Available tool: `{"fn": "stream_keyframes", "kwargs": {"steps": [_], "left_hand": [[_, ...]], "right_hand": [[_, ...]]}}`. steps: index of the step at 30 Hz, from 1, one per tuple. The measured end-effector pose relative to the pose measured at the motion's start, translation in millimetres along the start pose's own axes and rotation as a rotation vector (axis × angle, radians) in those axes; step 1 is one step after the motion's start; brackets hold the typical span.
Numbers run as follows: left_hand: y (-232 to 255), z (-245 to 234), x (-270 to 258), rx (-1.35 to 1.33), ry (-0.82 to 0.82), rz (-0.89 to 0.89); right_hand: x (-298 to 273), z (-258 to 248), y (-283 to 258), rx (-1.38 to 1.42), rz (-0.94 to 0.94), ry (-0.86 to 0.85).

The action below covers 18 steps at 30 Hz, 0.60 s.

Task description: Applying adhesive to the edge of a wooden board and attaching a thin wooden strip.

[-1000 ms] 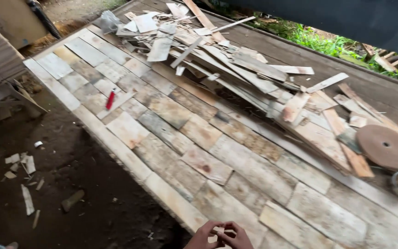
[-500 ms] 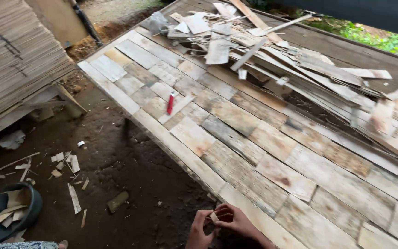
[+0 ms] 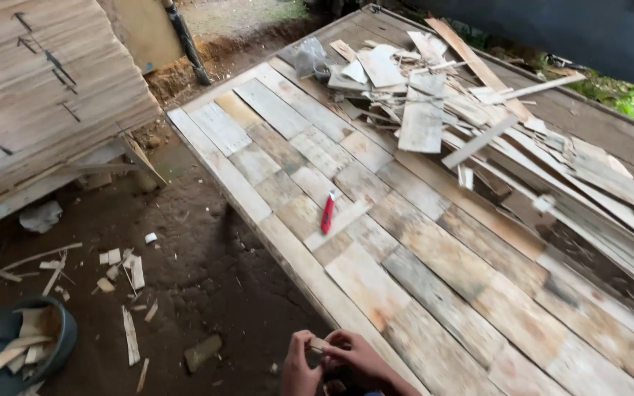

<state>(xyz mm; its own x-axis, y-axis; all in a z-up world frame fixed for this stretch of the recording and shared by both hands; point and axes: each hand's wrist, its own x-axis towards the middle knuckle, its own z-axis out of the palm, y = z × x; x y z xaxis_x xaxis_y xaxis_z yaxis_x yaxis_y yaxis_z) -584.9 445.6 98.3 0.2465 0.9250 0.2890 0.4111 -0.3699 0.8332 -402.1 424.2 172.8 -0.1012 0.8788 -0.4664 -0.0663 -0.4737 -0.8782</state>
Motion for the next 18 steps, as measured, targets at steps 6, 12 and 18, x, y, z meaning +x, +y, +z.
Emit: {"fn": "stream_keyframes", "kwargs": {"steps": [6,12,18], "left_hand": [[-59,-48,81,-0.033,0.093,-0.126],[-71,-111,176,0.009,-0.052,-0.535],[-268,-150,290,0.081,-0.193,-0.183]], "right_hand": [[114,27,-55,-0.066,0.05,-0.205],[214,60,-103,-0.367,0.131,-0.114],[386,106,-114,-0.232,0.107,-0.033]]}}
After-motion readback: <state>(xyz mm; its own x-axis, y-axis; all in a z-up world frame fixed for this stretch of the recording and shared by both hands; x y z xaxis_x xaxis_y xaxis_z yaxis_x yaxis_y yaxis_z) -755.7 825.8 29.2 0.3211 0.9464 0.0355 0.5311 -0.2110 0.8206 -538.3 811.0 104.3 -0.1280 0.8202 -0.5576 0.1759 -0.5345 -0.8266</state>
